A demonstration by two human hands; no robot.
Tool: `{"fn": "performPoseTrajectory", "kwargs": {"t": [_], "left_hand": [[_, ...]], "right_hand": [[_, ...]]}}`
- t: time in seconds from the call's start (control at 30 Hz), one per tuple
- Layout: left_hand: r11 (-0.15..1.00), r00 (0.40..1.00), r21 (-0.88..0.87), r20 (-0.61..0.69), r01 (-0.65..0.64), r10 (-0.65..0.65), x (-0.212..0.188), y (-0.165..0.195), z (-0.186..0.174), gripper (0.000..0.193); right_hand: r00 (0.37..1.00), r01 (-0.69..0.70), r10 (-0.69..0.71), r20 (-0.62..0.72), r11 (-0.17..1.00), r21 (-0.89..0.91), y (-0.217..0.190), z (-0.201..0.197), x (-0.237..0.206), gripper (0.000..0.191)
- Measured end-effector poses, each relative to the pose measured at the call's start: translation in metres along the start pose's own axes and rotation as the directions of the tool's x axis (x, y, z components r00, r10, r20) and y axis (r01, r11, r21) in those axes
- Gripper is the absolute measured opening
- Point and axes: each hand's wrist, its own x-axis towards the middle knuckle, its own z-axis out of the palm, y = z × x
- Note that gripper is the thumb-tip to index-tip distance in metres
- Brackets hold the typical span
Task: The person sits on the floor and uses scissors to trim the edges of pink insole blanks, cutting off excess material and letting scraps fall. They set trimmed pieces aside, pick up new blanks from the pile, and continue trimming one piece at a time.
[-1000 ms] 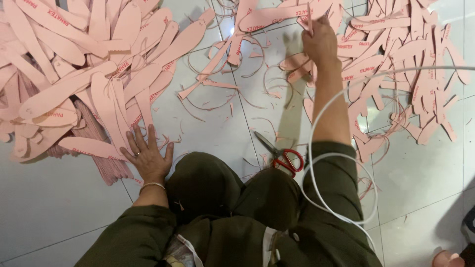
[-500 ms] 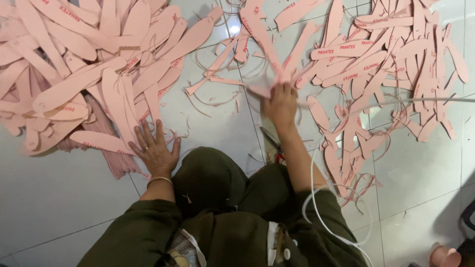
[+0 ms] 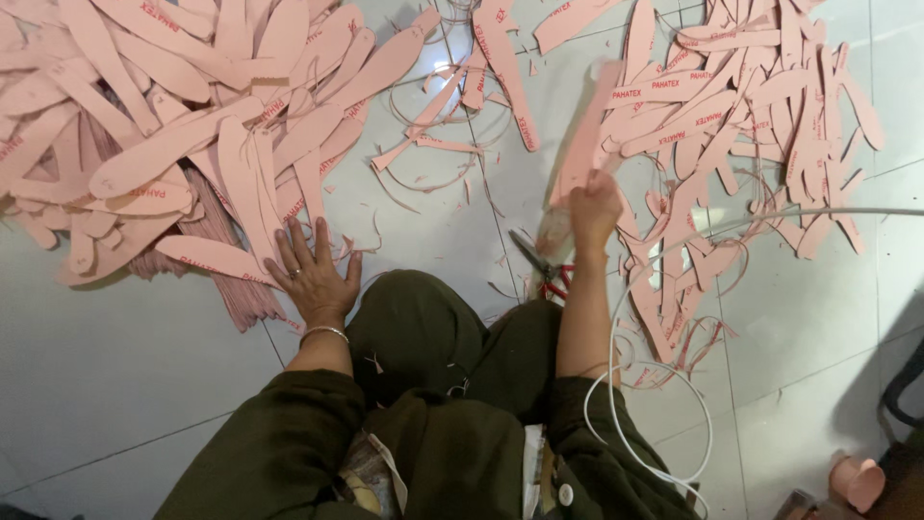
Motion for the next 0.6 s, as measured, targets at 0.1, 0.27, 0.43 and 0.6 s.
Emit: {"fn": "performPoseTrajectory", "kwargs": {"t": [0.1, 0.27, 0.43, 0.6], "left_hand": [[1.000, 1.000, 0.002, 0.007, 0.001, -0.001, 0.000, 0.000, 0.001, 0.083], [1.000, 1.000, -0.003, 0.014, -0.001, 0.001, 0.001, 0.000, -0.001, 0.082], [1.000, 1.000, -0.001, -0.007, -0.009, 0.009, 0.002, 0.004, -0.007, 0.083], [0.999, 0.999, 0.024, -0.037, -0.033, 0.033, 0.004, 0.009, -0.016, 0.082]], "right_hand": [[0.942, -0.333, 0.277, 0.188, 0.841, 0.426, 0.006, -0.021, 0.002, 0.022], [0.887, -0.427, 0.241, 0.393, 0.752, 0.502, 0.007, -0.024, -0.004, 0.017], [0.867, -0.459, 0.268, 0.419, 0.757, 0.465, 0.000, -0.018, -0.007, 0.009], [0.988, 0.080, -0.056, 0.144, 0.983, -0.168, 0.000, -0.036, -0.019, 0.026]]}}
